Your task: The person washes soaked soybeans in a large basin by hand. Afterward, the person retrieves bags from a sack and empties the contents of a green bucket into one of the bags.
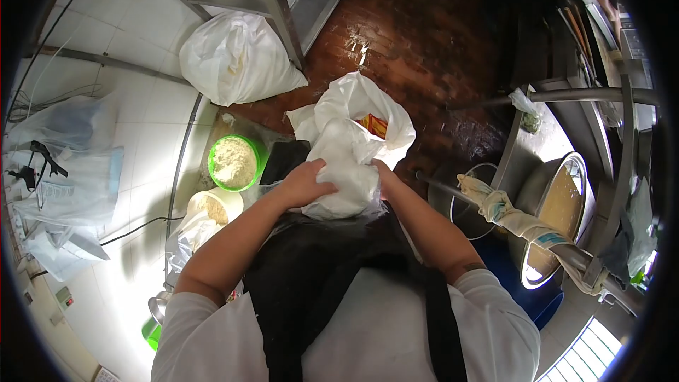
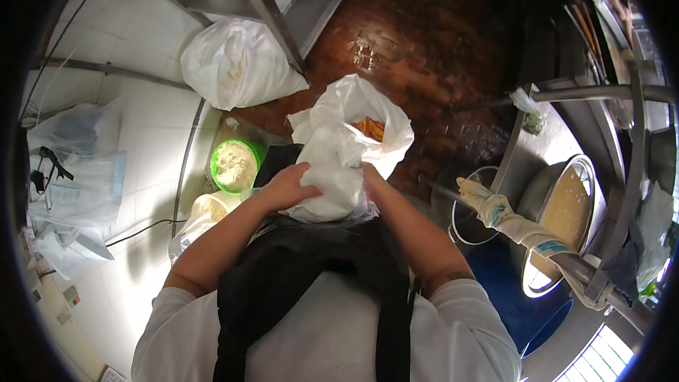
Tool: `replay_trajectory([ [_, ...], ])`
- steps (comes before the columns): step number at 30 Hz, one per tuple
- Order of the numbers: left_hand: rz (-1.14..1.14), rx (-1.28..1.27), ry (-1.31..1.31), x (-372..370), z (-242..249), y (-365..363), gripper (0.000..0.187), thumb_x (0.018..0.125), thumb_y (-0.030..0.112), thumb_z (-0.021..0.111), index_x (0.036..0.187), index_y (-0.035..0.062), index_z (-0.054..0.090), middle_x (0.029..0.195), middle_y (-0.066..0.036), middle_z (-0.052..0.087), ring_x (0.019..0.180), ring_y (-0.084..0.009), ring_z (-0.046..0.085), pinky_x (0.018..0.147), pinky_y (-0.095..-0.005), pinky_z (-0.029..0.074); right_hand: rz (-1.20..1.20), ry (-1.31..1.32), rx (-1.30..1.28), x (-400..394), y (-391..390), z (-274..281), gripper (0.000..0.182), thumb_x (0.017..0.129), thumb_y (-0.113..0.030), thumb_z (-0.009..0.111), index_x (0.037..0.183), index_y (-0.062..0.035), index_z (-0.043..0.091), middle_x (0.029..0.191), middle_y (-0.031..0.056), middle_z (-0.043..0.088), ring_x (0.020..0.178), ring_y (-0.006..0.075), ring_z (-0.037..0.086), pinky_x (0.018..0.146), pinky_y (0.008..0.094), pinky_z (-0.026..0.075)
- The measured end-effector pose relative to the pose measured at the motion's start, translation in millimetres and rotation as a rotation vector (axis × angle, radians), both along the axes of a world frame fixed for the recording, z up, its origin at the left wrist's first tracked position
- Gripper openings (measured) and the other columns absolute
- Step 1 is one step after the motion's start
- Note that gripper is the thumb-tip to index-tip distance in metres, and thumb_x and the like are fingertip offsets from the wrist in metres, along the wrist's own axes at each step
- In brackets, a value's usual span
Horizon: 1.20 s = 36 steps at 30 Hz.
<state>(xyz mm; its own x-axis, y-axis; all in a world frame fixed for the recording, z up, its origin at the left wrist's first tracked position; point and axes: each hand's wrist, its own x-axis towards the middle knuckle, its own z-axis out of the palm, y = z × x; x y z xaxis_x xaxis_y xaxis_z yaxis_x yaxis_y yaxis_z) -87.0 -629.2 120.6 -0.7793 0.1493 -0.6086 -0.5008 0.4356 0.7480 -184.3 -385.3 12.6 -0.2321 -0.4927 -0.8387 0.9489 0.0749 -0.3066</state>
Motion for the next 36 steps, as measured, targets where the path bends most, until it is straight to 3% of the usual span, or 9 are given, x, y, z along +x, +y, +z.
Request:
replay_trajectory([
  [5,0.21,-0.26,0.397,7.6,10.4,-50.6,0.052,0.09,0.038,0.079,0.125,0.0017,0.066,0.125,-0.024,0.065,0.117,-0.0379,0.064,0.102,-0.0444,0.05,-0.027,0.392,0.391,-37.7,24.0,-10.4,0.038,0.093,-0.013,0.069,0.128,0.0024,0.064,0.111,0.0159,0.072,0.092,0.0315,0.073,0.08,0.0484,0.063],
  [7,0.427,-0.251,0.154,5.3,39.4,-89.5,0.044,0.092,0.029,0.081,0.124,0.0019,0.067,0.103,-0.011,0.073,0.086,-0.0203,0.071,0.08,-0.0344,0.059,-0.22,0.393,0.335,-63.0,51.9,10.8,0.039,0.091,-0.012,0.073,0.126,0.0025,0.064,0.11,0.0153,0.071,0.093,0.0308,0.073,0.081,0.0479,0.063],
  [12,0.975,0.201,0.118,14.5,44.7,-150.2,0.051,0.098,0.025,0.075,0.137,-0.0032,0.058,0.122,-0.013,0.071,0.102,-0.0204,0.071,0.089,-0.0339,0.058,-0.487,0.562,0.178,-132.9,96.8,40.8,0.043,0.092,-0.013,0.073,0.13,0.0026,0.062,0.114,0.0125,0.072,0.097,0.0261,0.072,0.088,0.0409,0.061],
  [19,1.241,0.071,0.197,13.0,15.3,-197.0,0.065,0.099,0.031,0.074,0.145,-0.0086,0.049,0.131,-0.018,0.066,0.118,-0.0244,0.064,0.104,-0.0355,0.05,-0.178,0.901,0.338,-221.8,65.1,56.4,0.049,0.087,-0.013,0.076,0.132,-0.0004,0.064,0.116,0.0107,0.074,0.1,0.023,0.072,0.091,0.0377,0.057],
  [24,1.241,-0.257,0.523,-18.9,54.9,-256.9,0.065,0.1,0.032,0.072,0.142,-0.0113,0.05,0.129,-0.019,0.067,0.114,-0.0224,0.064,0.102,-0.0337,0.05,0.146,0.954,0.472,-244.6,38.2,-18.1,0.051,0.085,-0.018,0.078,0.132,-0.003,0.067,0.116,0.0153,0.075,0.106,0.0272,0.072,0.095,0.0398,0.055],
  [27,1.29,-0.328,0.62,-60.2,74.6,-297.4,0.07,0.099,0.037,0.073,0.141,-0.013,0.05,0.124,-0.019,0.069,0.111,-0.0224,0.066,0.1,-0.0331,0.051,0.641,1.124,0.633,-234.6,21.9,-55.8,0.062,0.082,-0.032,0.078,0.137,-0.0088,0.064,0.127,0.0206,0.071,0.122,0.0379,0.066,0.106,0.0427,0.05],
  [32,1.199,-0.428,0.397,-131.6,19.7,-403.5,0.088,0.095,0.049,0.075,0.144,-0.017,0.043,0.121,-0.021,0.069,0.112,-0.0295,0.068,0.102,-0.0366,0.051,0.835,1.078,0.758,-204.2,-4.9,-79.0,0.062,0.079,-0.035,0.079,0.135,-0.01,0.066,0.127,0.022,0.07,0.122,0.039,0.065,0.106,0.0431,0.049],
  [35,0.949,-1.193,0.556,-168.9,-81.7,-409.5,0.092,0.09,0.056,0.077,0.143,-0.0134,0.049,0.123,-0.031,0.067,0.119,-0.0457,0.063,0.107,-0.0497,0.048,0.85,1.052,0.865,-197.3,-10.2,-69.9,0.066,0.081,-0.035,0.08,0.138,-0.0078,0.063,0.127,0.0238,0.062,0.125,0.0401,0.059,0.109,0.0412,0.046],
  [36,0.837,-0.891,0.543,-179.3,-80.5,-370.6,0.091,0.088,0.055,0.078,0.143,-0.0128,0.051,0.129,-0.034,0.064,0.126,-0.0446,0.06,0.111,-0.0486,0.045,0.849,1.033,0.891,-198.4,-1.3,-78.1,0.066,0.081,-0.035,0.08,0.138,-0.0078,0.063,0.127,0.0238,0.062,0.125,0.0401,0.059,0.109,0.0412,0.046],
])
